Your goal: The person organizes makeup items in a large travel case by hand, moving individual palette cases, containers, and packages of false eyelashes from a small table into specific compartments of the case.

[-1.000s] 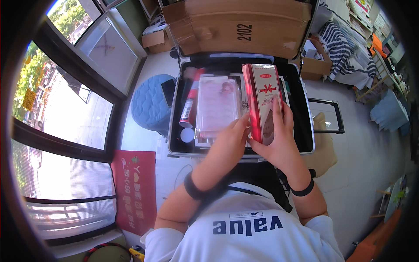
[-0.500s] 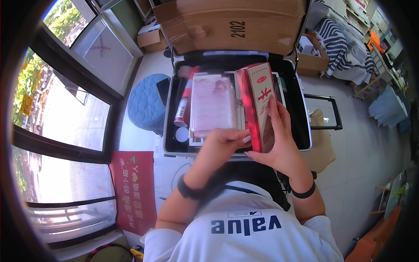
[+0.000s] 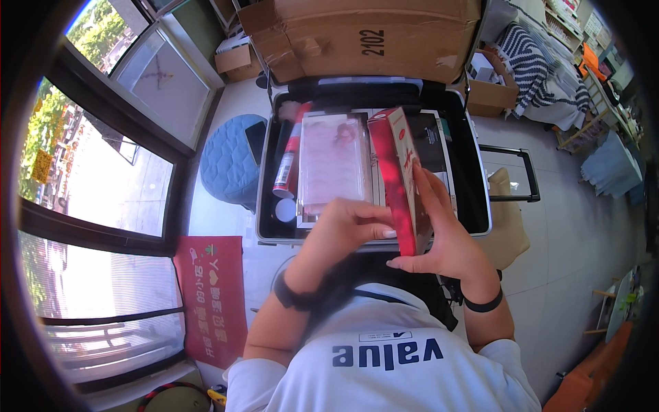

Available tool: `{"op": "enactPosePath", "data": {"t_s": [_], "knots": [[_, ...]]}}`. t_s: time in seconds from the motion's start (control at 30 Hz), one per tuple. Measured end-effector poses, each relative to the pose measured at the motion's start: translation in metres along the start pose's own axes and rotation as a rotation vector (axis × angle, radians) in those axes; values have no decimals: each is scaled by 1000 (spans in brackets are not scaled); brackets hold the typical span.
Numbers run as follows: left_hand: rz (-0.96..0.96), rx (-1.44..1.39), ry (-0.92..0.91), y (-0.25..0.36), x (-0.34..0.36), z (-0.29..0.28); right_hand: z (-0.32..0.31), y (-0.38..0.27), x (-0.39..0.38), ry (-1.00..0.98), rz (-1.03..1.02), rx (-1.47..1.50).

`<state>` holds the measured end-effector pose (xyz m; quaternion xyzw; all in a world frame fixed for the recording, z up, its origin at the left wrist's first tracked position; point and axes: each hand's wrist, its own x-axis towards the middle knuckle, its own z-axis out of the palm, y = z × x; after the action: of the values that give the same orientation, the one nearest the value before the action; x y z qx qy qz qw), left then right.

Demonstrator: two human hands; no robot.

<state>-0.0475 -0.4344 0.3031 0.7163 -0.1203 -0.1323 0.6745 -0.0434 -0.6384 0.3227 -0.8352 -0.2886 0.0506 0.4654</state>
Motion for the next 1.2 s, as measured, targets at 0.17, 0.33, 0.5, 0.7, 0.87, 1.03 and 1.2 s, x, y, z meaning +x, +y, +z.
{"op": "enactPosePath", "data": {"t_s": [0.17,0.33,0.5,0.7,0.87,1.03,1.2], "knots": [[-48,-242,-50,10,-1,3,2,5,-1,-35,11,24],[-67,-113,-26,8,2,5,4,-3,0,-49,2,-22],[-34,-405,-104,4,0,7,-2,1,1,-41,24,141],[-15,-289,-278,3,3,8,0,10,0,-32,-2,24],[-35,-375,-303,0,1,11,-5,11,1,10,13,71],[-25,-476,-196,6,2,21,-7,12,4,10,69,268],[9,-479,-247,5,6,21,-11,9,4,-30,62,190]]}}
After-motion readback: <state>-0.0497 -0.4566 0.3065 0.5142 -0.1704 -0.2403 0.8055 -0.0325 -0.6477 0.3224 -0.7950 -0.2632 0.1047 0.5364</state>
